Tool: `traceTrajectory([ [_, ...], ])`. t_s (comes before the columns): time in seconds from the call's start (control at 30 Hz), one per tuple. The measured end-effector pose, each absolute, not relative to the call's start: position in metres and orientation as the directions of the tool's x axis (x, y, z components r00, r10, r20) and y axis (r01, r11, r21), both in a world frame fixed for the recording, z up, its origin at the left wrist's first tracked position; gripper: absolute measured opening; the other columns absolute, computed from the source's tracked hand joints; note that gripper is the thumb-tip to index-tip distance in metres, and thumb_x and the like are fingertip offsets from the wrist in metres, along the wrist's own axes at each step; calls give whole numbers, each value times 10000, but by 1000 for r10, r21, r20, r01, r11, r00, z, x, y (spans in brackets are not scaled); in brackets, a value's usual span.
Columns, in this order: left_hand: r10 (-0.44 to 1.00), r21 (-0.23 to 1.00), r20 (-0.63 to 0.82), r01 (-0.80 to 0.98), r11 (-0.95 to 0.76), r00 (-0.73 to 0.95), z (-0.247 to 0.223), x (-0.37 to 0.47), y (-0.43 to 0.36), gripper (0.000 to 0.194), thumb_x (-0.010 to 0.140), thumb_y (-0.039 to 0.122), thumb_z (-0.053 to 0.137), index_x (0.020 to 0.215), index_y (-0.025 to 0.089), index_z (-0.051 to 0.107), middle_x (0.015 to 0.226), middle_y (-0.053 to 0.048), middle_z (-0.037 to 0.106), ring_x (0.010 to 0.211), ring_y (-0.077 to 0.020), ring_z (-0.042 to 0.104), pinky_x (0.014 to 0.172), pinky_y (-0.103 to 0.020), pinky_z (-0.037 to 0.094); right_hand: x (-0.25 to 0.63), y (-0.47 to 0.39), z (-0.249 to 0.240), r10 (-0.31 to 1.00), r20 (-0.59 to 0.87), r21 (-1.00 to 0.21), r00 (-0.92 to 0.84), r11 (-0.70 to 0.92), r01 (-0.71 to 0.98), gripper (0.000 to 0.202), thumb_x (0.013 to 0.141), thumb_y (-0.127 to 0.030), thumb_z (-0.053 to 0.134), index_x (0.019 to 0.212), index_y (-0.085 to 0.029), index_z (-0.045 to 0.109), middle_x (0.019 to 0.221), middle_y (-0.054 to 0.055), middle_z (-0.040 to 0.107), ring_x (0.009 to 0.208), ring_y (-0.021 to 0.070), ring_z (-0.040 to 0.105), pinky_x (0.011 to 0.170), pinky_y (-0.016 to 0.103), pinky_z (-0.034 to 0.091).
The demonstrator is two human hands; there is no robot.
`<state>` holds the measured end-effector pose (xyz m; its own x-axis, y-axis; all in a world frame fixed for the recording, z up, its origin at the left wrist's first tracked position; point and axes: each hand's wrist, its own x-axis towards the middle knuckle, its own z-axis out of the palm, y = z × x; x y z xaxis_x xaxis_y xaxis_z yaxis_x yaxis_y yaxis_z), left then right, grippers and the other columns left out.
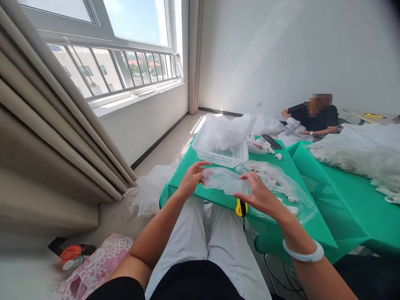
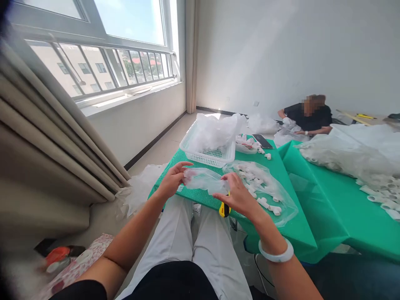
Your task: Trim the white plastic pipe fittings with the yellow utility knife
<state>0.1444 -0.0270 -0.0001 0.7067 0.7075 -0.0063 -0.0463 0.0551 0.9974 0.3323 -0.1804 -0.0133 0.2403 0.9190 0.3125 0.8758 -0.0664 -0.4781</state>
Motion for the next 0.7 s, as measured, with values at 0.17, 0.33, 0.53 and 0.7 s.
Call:
traceTrajectory([
  [0.17,627,976,7,132,-175,779,-10,114,-47,352,802,332,452,1085,167,580,832,-44,626,692,-136,566,616,-244,451,349,-186,-31,946,183,-528,266,-134,839,231,745,-399,486,893,-253,585,906,82,657,735,245,620,679,383,497],
  [0.33,504,713,83,302,-633,860,-19,59,-64,249,769,297,626,985,176,614,945,-67,625,864,-189,587,736,-263,448,348,-170,2,991,-130,-676,39,-117,728,322,696,-555,556,813,-274,661,805,79,687,633,227,612,545,327,498],
  [0.53,745,686,246,432,-586,620,0,-10,-30,137,821,212,524,816,173,656,901,-43,627,865,-157,565,791,-251,447,276,-91,29,985,-30,-658,-170,109,745,358,768,-554,514,822,-224,640,660,28,616,598,176,546,522,276,442],
  [0.7,860,472,426,743,-475,280,-10,-37,29,320,747,59,488,970,203,668,1033,-56,603,1045,-220,477,929,-349,421,223,13,6,933,301,-456,-194,320,831,128,785,-259,500,826,-193,601,863,68,637,834,212,570,739,326,456],
])
